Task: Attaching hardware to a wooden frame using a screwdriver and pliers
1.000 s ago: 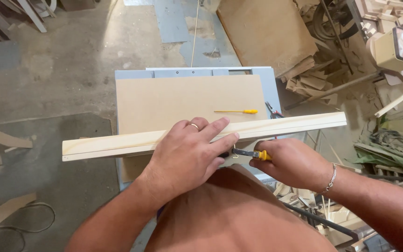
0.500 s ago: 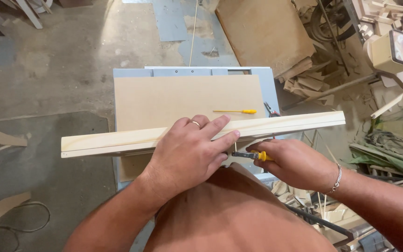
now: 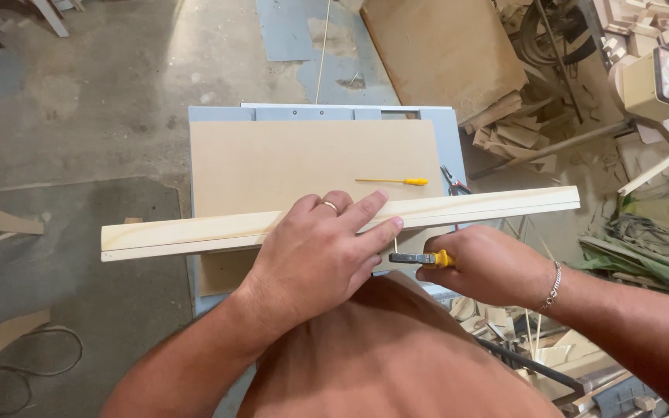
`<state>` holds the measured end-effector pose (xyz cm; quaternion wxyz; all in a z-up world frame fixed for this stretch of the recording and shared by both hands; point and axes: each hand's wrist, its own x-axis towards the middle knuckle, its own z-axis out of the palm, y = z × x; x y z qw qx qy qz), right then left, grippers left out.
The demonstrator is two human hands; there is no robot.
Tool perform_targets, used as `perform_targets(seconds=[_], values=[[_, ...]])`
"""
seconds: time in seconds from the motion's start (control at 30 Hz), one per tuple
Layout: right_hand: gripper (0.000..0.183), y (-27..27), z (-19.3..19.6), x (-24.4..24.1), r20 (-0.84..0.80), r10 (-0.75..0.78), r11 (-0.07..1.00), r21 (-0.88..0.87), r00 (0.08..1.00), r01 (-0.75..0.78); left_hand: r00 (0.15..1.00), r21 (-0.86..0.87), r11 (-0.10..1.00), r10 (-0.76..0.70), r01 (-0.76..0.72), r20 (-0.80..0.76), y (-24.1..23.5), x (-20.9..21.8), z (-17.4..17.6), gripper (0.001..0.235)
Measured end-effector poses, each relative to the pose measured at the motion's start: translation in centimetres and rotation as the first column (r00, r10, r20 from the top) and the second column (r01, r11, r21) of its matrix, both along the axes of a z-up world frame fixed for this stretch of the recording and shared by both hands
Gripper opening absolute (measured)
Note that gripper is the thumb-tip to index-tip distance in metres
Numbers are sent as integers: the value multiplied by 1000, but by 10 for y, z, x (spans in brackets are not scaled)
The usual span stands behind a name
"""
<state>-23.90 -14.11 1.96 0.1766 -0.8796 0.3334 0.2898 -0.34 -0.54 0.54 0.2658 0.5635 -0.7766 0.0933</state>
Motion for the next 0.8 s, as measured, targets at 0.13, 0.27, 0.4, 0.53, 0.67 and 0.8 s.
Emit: perform_targets(seconds=[0.13,0.27,0.4,0.53,0.67,0.8], values=[[36,0,1,3,-38,29,999,-17,999,-29,1000,22,1000,-10,10,4,1,1,1,39],[36,0,1,2,-52,43,999,-25,998,-44,1000,10,1000,-19,19,-17,1,0,2,35],[34,0,6,7,-80,33,999,-9,996,-34,1000,14,1000,-16,16,-7,0,1,2,39],[35,0,9,11,-72,-1,1000,9,997,2,1000,8,1000,-15,15,4,-2,2,1,40],[35,-1,7,9,-85,26,1000,7,996,-26,1000,12,1000,-26,26,-16,0,2,2,38],[29,-2,-1,8,11,8,999,41,1000,-9,1000,16,1000,-18,18,-10,-2,3,0,45]])
